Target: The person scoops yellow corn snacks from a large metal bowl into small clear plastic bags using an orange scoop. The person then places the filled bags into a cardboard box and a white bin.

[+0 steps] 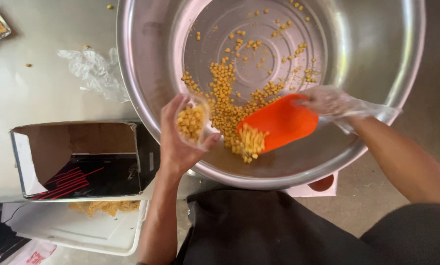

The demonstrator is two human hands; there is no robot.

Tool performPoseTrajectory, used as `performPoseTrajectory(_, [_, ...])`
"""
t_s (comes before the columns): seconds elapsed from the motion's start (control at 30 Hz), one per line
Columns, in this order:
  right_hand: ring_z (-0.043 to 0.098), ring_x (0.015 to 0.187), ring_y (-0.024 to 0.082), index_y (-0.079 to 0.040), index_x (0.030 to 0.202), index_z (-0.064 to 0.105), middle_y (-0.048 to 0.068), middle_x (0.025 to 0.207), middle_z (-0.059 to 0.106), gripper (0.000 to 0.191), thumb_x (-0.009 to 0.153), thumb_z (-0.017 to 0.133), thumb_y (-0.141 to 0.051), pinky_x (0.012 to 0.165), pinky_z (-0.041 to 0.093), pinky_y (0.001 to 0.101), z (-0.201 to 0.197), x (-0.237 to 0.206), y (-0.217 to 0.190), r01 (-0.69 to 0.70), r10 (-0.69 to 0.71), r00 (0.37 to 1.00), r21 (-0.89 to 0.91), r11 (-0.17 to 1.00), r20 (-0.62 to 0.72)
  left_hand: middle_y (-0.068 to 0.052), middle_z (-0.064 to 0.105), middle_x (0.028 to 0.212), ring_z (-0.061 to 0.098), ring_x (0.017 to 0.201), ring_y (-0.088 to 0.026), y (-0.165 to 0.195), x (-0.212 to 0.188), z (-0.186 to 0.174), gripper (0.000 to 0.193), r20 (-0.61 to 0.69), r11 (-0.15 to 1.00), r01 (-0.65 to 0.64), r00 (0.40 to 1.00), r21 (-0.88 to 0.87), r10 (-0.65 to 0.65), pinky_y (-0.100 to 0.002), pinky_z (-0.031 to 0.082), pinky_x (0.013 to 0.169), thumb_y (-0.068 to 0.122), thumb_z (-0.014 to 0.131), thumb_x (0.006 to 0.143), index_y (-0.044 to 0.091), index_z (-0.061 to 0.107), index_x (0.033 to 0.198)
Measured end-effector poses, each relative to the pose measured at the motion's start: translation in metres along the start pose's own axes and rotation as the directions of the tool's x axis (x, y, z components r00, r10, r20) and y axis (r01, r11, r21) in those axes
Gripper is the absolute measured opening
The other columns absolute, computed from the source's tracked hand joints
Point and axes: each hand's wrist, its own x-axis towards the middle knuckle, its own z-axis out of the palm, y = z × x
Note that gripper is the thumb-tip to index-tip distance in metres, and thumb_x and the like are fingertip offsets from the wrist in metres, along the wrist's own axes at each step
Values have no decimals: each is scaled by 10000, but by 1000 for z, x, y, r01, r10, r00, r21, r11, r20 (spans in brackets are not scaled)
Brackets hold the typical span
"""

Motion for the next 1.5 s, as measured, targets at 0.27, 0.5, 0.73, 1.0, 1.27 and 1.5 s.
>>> performPoseTrajectory(0.27, [595,483,269,-277,1552,568,216,975,689,522,1086,451,-480,412,545,446,-98,-151,-22,-378,339,887,-70,923,-313,-195,529,1472,516,1356,-398,11,20,60,946,244,925,-277,946,261,215,-505,447,1118,317,901,764,78,386,1520])
performPoseTrajectory(0.5, [682,649,248,-80,1256,727,183,780,723,525,1111,423,-483,603,597,375,-140,-191,-70,-547,510,837,-273,791,-198,-217,521,1435,516,1320,-413,16,17,100,885,211,915,-314,941,255,264,-518,431,1086,367,863,827,29,385,1491])
performPoseTrajectory(0.73, [755,883,300,-113,1295,714,121,951,771,518,1064,453,-495,879,593,437,-148,-187,-89,-433,384,901,-354,829,-201,-197,517,1441,517,1311,-391,10,9,98,842,183,848,-409,912,337,367,-504,421,1127,404,813,913,-2,383,1513])
performPoseTrajectory(1.0, [754,804,275,-81,1238,746,149,908,783,457,1075,542,-457,759,624,410,-131,-168,-72,-467,406,883,-372,802,-234,-202,498,1453,508,1294,-389,9,6,97,883,253,835,-449,889,317,382,-505,380,1140,386,806,842,-19,367,1492])
performPoseTrajectory(1.27, [726,801,278,-67,1187,709,132,913,736,411,1084,511,-413,742,606,385,-120,-163,-47,-492,421,863,-276,826,-281,-212,495,1452,493,1317,-404,-4,7,104,941,272,861,-433,891,268,363,-510,369,1148,380,824,802,-28,357,1510])
performPoseTrajectory(1.5, [698,779,300,-75,1106,707,138,865,708,377,1087,515,-399,743,574,433,-125,-162,-26,-503,427,835,-166,849,-347,-212,488,1432,524,1327,-324,-1,9,102,956,-25,978,-167,986,-127,165,-457,474,1124,356,855,806,8,311,1510])
